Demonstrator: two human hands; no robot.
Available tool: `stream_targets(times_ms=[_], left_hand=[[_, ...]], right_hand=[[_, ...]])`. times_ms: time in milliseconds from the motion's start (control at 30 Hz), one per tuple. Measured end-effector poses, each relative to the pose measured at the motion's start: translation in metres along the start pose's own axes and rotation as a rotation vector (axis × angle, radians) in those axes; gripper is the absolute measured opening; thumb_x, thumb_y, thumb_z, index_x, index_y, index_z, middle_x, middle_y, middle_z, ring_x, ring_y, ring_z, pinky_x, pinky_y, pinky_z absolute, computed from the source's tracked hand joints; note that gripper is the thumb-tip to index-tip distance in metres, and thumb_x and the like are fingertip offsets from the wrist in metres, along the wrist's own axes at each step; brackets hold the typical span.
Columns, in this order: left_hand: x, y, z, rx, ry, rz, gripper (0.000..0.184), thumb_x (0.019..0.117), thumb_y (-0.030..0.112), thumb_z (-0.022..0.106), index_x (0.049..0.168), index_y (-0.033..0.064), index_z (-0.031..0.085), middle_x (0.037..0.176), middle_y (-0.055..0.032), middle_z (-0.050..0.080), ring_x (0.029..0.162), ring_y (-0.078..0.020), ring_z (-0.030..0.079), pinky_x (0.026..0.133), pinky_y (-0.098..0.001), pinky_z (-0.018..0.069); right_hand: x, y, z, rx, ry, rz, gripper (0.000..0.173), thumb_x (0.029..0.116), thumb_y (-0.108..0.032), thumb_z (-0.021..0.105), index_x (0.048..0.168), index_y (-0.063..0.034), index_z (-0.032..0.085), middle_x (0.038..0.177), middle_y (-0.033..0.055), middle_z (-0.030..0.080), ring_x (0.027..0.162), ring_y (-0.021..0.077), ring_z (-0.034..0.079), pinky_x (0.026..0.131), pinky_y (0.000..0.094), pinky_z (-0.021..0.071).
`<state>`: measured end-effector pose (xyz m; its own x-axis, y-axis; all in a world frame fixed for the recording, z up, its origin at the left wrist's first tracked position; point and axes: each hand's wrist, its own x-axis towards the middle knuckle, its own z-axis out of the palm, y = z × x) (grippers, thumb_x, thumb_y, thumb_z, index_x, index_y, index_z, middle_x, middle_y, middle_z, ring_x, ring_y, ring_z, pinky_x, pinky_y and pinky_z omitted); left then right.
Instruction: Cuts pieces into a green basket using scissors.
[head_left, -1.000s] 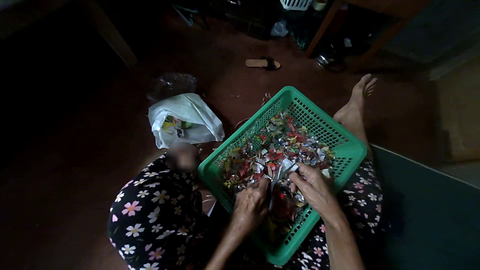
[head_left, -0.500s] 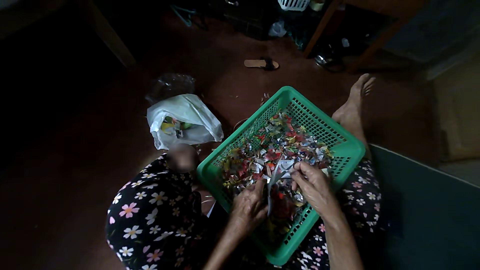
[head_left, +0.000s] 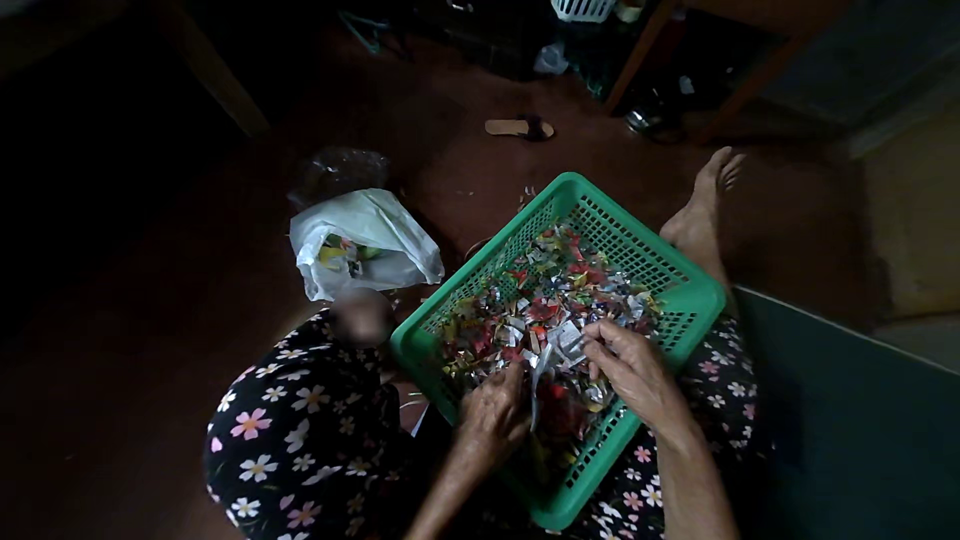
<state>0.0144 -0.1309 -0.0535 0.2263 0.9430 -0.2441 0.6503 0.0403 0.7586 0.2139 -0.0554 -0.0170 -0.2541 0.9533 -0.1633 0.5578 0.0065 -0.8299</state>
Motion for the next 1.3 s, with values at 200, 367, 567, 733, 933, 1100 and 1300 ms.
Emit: stream_targets(times_ms=[200, 367, 567, 733, 933, 1100, 1300], left_hand=[[0.007, 0.004, 0.000, -0.008, 0.062, 0.014, 0.036, 0.0965, 0.015, 0.062, 0.130, 0.0023, 0.063, 0.096, -0.0204, 0.072, 0.086, -0.0396, 0.071, 0.076, -0.0583, 0.0547], [0.003, -0.001, 0.000, -0.058, 0.155, 0.002, 0.030, 0.0942, 0.014, 0.062, 0.121, 0.0008, 0.068, 0.083, -0.0181, 0.070, 0.077, -0.0372, 0.070, 0.071, -0.0572, 0.0541], [0.002, -0.004, 0.005, -0.090, -0.030, 0.057, 0.047, 0.0974, 0.022, 0.063, 0.139, 0.0010, 0.053, 0.094, -0.0186, 0.069, 0.082, -0.0367, 0.068, 0.074, -0.0563, 0.0552], [0.006, 0.003, 0.000, -0.041, 0.017, 0.007, 0.034, 0.0961, 0.016, 0.062, 0.128, 0.0019, 0.062, 0.085, -0.0192, 0.069, 0.080, -0.0391, 0.069, 0.073, -0.0575, 0.0536], [0.001, 0.002, -0.001, -0.068, 0.052, -0.008, 0.035, 0.0966, 0.017, 0.062, 0.127, 0.0007, 0.062, 0.088, -0.0198, 0.069, 0.080, -0.0387, 0.069, 0.073, -0.0578, 0.0536], [0.003, -0.001, 0.007, -0.104, -0.013, 0.059, 0.046, 0.0983, 0.022, 0.061, 0.139, 0.0018, 0.053, 0.098, -0.0178, 0.070, 0.086, -0.0352, 0.069, 0.076, -0.0543, 0.0558], [0.007, 0.002, 0.003, -0.073, 0.087, 0.026, 0.031, 0.0967, 0.016, 0.059, 0.123, 0.0015, 0.065, 0.081, -0.0171, 0.068, 0.075, -0.0357, 0.068, 0.070, -0.0548, 0.0537]], right_hand=[[0.002, -0.001, 0.003, 0.011, -0.067, -0.019, 0.018, 0.1023, -0.015, 0.054, 0.100, -0.0022, 0.066, 0.077, -0.0011, 0.061, 0.060, 0.0011, 0.056, 0.058, 0.0172, 0.0485], [0.001, 0.002, 0.003, 0.045, 0.054, 0.006, 0.019, 0.1025, -0.015, 0.053, 0.100, -0.0010, 0.066, 0.076, -0.0005, 0.061, 0.060, 0.0031, 0.058, 0.060, 0.0201, 0.0513], [-0.001, -0.001, 0.015, 0.126, 0.156, -0.027, 0.019, 0.1007, -0.009, 0.051, 0.102, 0.0018, 0.066, 0.077, -0.0003, 0.063, 0.060, 0.0023, 0.059, 0.058, 0.0182, 0.0530], [-0.003, -0.002, 0.022, 0.110, 0.136, -0.035, 0.018, 0.1016, -0.011, 0.054, 0.101, 0.0015, 0.066, 0.079, 0.0009, 0.063, 0.061, 0.0020, 0.060, 0.060, 0.0183, 0.0535], [-0.001, 0.003, 0.019, 0.196, 0.280, -0.072, 0.018, 0.1014, -0.011, 0.054, 0.096, 0.0010, 0.065, 0.077, -0.0010, 0.063, 0.063, 0.0029, 0.062, 0.061, 0.0197, 0.0556], [-0.004, -0.002, 0.027, 0.224, 0.303, -0.054, 0.018, 0.1012, -0.008, 0.051, 0.099, 0.0029, 0.065, 0.079, 0.0002, 0.063, 0.061, 0.0024, 0.061, 0.059, 0.0179, 0.0549], [-0.004, 0.002, 0.032, 0.204, 0.298, -0.050, 0.018, 0.1019, -0.011, 0.053, 0.096, -0.0005, 0.065, 0.074, -0.0018, 0.063, 0.061, 0.0027, 0.062, 0.059, 0.0187, 0.0547]])
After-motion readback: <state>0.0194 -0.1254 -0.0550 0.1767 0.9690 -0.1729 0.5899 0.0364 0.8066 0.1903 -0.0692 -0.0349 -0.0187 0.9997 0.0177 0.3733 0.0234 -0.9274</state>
